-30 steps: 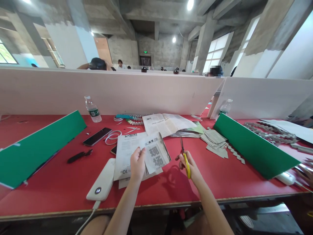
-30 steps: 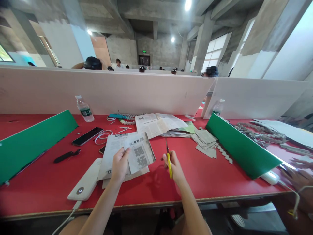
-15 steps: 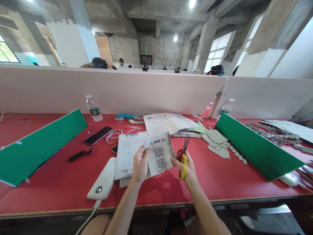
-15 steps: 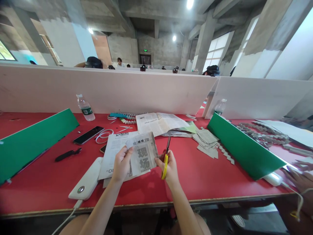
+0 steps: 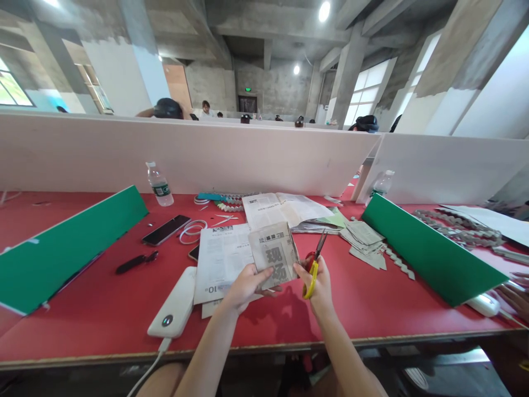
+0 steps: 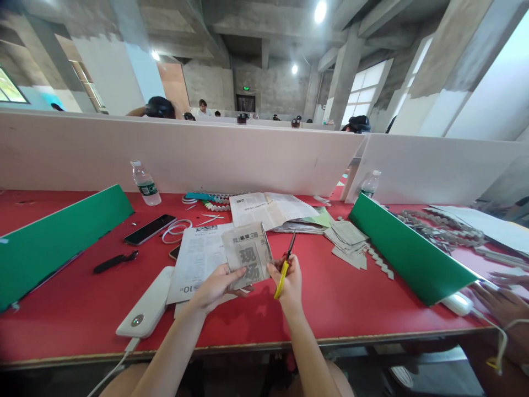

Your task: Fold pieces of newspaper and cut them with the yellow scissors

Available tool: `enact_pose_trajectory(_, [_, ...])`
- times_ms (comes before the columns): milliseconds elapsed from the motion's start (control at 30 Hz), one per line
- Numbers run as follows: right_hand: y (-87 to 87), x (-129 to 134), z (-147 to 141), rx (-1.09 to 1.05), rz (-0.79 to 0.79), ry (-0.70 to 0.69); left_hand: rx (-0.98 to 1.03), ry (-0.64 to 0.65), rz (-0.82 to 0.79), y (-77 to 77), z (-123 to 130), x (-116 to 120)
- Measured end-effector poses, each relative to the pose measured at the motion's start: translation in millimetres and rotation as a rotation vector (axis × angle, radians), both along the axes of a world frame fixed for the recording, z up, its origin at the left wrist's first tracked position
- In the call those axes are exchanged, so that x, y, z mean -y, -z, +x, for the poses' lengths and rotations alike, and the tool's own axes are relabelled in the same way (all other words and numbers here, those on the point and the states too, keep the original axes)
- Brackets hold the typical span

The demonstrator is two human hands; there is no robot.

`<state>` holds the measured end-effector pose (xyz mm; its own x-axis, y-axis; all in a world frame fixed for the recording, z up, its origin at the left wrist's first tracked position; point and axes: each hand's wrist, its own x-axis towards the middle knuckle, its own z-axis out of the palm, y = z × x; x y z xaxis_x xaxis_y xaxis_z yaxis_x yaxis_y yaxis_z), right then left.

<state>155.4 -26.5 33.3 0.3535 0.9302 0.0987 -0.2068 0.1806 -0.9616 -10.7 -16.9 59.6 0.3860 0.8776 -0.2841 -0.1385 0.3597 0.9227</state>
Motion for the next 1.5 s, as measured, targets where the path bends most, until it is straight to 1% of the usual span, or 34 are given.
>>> enact_pose_trajectory(100, [3.4, -2, 5, -0.048, -0.055, -0.047, -0.060, 0.013, 0.097, -3.3, 2, 0])
enact_pose_trajectory(200, [8.1, -5, 8, -0.109, -0.098, -0.132, -0.081, 0.011, 0.126, -5.2, 2, -1])
enact_pose_trajectory(267, [11.5, -5, 9, -0.100, -0.104, -0.162, -0.087, -0.047, 0.125, -4.1, 1, -3])
enact_pose_trajectory(367, [15.3, -3, 8, -0.052, -0.107, -0.206, -0.090, -0.198, 0.131, -2.2, -2, -5])
enact_pose_trajectory(433, [15.4, 2, 7, 0.006, -0.114, -0.281, -0.068, -0.290, 0.147, -2.9, -4, -7])
enact_pose_trajectory(500, [13.1, 9, 5, 0.128, -0.102, -0.333, -0.032, -0.353, 0.166, -5.2, -7, -8])
enact_pose_trajectory(567, [9.5, 15, 4, 0.272, -0.087, -0.350, 0.003, -0.389, 0.186, -7.9, -10, -8])
enact_pose_trajectory(633, [6.9, 19, 3, 0.372, -0.096, -0.360, 0.029, -0.411, 0.208, -9.9, -11, -7])
enact_pose_trajectory(767, [10.0, 22, 1, 0.447, -0.120, -0.407, 0.054, -0.412, 0.228, -10.8, -12, -6])
enact_pose_trajectory(900, [14.7, 22, 0, 0.399, -0.127, -0.455, 0.047, -0.401, 0.220, -11.3, -10, -5])
enact_pose_trajectory(1033, [6.7, 23, 0, 0.328, -0.163, -0.520, 0.020, -0.305, 0.200, -14.7, -10, -4])
enact_pose_trajectory(1167, [-3.8, 23, 3, 0.245, -0.220, -0.563, -0.011, -0.272, 0.164, -16.9, -8, -2])
enact_pose_trajectory(1233, [-4.5, 23, 7, 0.218, -0.228, -0.571, -0.009, -0.264, 0.153, -15.7, -8, -2])
enact_pose_trajectory(1400, [0.3, 21, 12, 0.174, -0.222, -0.604, 0.006, -0.243, 0.175, -9.4, -7, -2])
enact_pose_trajectory(1500, [-1.4, 20, 12, 0.147, -0.236, -0.611, 0.003, -0.231, 0.181, -8.4, -8, -3])
